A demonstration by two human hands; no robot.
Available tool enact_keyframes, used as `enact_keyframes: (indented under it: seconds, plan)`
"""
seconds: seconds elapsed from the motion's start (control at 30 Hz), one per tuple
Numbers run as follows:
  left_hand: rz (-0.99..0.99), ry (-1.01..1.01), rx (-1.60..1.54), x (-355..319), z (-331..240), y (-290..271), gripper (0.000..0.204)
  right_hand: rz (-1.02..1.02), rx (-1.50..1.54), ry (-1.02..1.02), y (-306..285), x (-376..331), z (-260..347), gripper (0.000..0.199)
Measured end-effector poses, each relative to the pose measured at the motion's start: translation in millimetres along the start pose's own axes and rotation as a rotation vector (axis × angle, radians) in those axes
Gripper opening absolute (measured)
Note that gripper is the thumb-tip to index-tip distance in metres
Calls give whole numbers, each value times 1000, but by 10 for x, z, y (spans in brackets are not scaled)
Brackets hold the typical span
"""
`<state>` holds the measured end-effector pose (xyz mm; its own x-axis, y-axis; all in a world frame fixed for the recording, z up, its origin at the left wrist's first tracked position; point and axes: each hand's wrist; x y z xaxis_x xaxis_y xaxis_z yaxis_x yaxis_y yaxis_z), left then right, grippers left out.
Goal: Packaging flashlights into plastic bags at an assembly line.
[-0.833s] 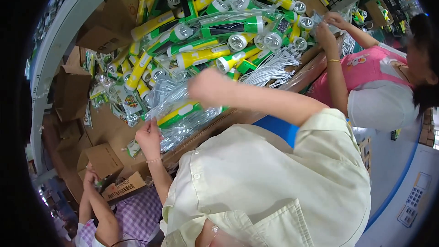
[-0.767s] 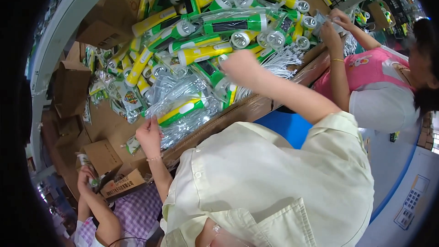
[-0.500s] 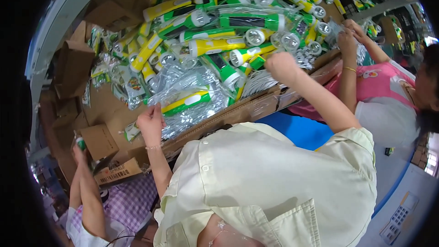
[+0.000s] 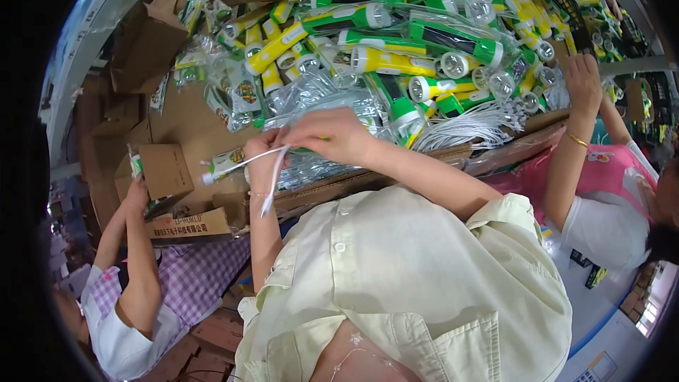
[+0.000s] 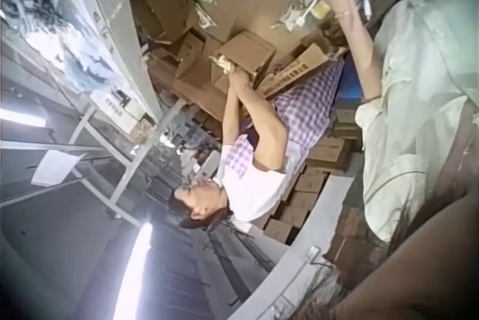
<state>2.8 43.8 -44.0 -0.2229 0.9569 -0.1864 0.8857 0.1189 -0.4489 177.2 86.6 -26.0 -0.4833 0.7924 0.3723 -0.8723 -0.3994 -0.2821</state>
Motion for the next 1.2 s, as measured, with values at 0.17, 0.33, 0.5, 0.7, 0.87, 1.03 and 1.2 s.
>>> enact_keyframes:
  seconds: [0.17, 0.33, 0.5, 0.7, 0.87, 1.03, 1.2]
  plan:
    - [10, 40, 5, -50, 56, -47, 25, 226, -828, -65, -262, -287, -403, 5]
    - [12, 165, 170, -118, 50, 56, 23, 714, -1472, 268, -300, -209, -194, 9]
    - [143, -11, -227, -187, 53, -35, 20, 605, -1202, 121, -261, -192, -288, 6]
    - [135, 15, -352, -164, 231, -42, 15, 756, -1222, 284, -345, 20, -157, 9]
    - [9, 118, -195, -171, 213, -30, 10, 93, -493, -67, 113, 279, -29, 19]
    - [42, 101, -292, -219, 274, -78, 10, 256, -590, -82, 299, 267, -186, 18]
    - [2, 135, -225, -277, 141, -386, 8, 405, -585, -222, 199, 401, -174, 15]
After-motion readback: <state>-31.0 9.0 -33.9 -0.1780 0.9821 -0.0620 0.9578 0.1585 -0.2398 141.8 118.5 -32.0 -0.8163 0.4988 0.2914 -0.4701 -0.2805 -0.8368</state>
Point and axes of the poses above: each hand's wrist, its own x-axis towards the middle knuckle, its own y-axis out of the palm, z = x × y, and after that the axes turned 8 degrees about y, right-handed
